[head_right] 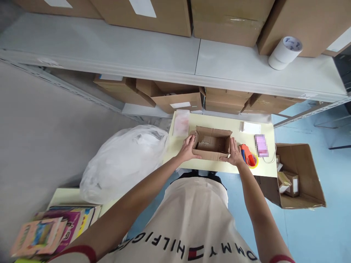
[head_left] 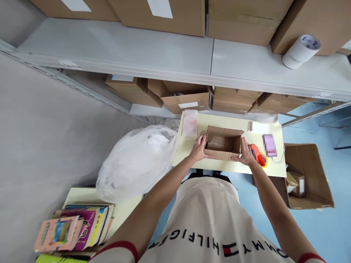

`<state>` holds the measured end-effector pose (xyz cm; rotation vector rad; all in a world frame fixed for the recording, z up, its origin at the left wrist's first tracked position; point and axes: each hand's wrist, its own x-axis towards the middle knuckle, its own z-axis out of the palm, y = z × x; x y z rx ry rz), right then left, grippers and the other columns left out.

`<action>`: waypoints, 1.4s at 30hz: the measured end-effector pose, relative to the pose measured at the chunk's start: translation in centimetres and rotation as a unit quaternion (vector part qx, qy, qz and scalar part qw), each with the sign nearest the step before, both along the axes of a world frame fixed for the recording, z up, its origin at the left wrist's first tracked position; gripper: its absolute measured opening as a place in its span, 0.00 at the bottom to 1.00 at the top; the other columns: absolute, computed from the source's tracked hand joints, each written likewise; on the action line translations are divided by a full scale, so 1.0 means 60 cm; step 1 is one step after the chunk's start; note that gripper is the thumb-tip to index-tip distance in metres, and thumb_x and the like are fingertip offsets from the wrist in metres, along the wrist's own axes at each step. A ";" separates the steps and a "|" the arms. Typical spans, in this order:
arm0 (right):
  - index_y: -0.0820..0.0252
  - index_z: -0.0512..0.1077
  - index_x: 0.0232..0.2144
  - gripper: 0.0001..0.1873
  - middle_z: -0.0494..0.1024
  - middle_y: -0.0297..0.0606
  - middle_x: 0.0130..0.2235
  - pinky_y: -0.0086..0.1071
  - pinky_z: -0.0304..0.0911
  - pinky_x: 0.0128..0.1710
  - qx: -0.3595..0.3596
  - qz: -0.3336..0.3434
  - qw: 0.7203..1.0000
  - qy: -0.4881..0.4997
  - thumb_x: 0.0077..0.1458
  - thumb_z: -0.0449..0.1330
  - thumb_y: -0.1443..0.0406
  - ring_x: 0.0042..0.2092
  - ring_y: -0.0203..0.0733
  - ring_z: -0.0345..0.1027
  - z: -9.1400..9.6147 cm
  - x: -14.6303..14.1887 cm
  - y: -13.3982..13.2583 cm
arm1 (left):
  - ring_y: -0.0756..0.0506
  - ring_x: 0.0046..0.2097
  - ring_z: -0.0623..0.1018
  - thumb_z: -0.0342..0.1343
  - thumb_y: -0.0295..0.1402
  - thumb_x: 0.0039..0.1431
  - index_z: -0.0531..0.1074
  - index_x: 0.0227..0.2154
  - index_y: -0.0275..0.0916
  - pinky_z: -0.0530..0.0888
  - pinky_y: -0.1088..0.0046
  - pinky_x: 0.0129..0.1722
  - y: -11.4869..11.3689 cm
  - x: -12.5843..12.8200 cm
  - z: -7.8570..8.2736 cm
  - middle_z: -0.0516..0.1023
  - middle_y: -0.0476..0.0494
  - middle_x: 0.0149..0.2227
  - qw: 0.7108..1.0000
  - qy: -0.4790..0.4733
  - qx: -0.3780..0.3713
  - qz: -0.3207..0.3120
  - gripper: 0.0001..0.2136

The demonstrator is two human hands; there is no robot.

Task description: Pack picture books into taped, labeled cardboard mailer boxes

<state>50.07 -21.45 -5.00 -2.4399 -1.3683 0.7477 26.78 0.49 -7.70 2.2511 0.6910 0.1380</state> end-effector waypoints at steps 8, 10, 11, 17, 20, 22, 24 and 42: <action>0.61 0.24 0.69 0.66 0.39 0.59 0.71 0.66 0.40 0.64 -0.117 -0.057 0.990 -0.048 0.48 0.61 0.41 0.72 0.63 0.33 0.041 -0.030 0.003 | 0.28 0.70 0.49 0.70 0.54 0.37 0.39 0.69 0.36 0.55 0.48 0.66 -0.006 -0.023 0.019 0.44 0.24 0.69 0.997 0.029 -0.065 0.002 0.63; 0.60 0.24 0.69 0.65 0.40 0.59 0.71 0.65 0.43 0.63 -0.120 -0.069 0.989 -0.049 0.48 0.62 0.43 0.71 0.63 0.35 0.046 -0.036 0.006 | 0.30 0.70 0.50 0.67 0.52 0.45 0.46 0.68 0.38 0.55 0.50 0.66 0.009 -0.035 0.022 0.47 0.28 0.69 0.999 0.011 -0.049 0.011 0.53; 0.59 0.24 0.69 0.65 0.41 0.59 0.71 0.65 0.44 0.63 -0.122 -0.071 0.989 -0.051 0.48 0.62 0.44 0.71 0.63 0.36 0.048 -0.038 0.008 | 0.32 0.70 0.51 0.63 0.51 0.50 0.51 0.67 0.38 0.55 0.51 0.66 0.024 -0.041 0.022 0.49 0.29 0.69 0.999 0.000 -0.040 0.029 0.46; 0.59 0.22 0.69 0.66 0.40 0.58 0.71 0.61 0.46 0.64 -0.150 -0.077 0.983 -0.066 0.47 0.63 0.44 0.71 0.62 0.35 0.059 -0.052 0.020 | 0.36 0.62 0.68 0.51 0.41 0.63 0.65 0.57 0.33 0.64 0.59 0.61 0.163 -0.032 -0.015 0.69 0.28 0.58 0.943 0.101 -0.068 0.310 0.23; 0.59 0.22 0.68 0.66 0.40 0.58 0.71 0.62 0.46 0.63 -0.156 -0.080 0.982 -0.073 0.47 0.63 0.45 0.71 0.64 0.37 0.062 -0.058 0.021 | 0.34 0.61 0.68 0.57 0.39 0.57 0.64 0.55 0.33 0.66 0.57 0.59 0.209 -0.004 -0.049 0.70 0.26 0.56 0.921 0.163 -0.084 0.344 0.25; 0.59 0.22 0.69 0.66 0.42 0.57 0.71 0.64 0.46 0.63 -0.159 -0.082 0.981 -0.074 0.47 0.63 0.46 0.70 0.65 0.38 0.063 -0.060 0.021 | 0.32 0.62 0.67 0.58 0.37 0.55 0.64 0.55 0.34 0.66 0.53 0.57 0.222 0.015 -0.068 0.68 0.24 0.58 0.915 0.183 -0.090 0.348 0.25; 0.59 0.23 0.69 0.66 0.42 0.57 0.71 0.64 0.46 0.62 -0.162 -0.089 0.980 -0.073 0.47 0.64 0.46 0.70 0.65 0.38 0.064 -0.063 0.021 | 0.30 0.62 0.67 0.59 0.34 0.53 0.62 0.55 0.33 0.68 0.51 0.55 0.228 0.030 -0.080 0.65 0.21 0.60 0.909 0.206 -0.097 0.350 0.26; 0.61 0.32 0.70 0.67 0.46 0.59 0.70 0.60 0.47 0.63 -0.098 -0.073 0.993 -0.001 0.42 0.67 0.43 0.70 0.65 0.40 0.058 -0.046 0.054 | 0.43 0.46 0.77 0.50 0.32 0.61 0.70 0.47 0.36 0.74 0.68 0.47 0.209 -0.048 0.182 0.79 0.42 0.44 0.984 -0.047 0.039 0.170 0.13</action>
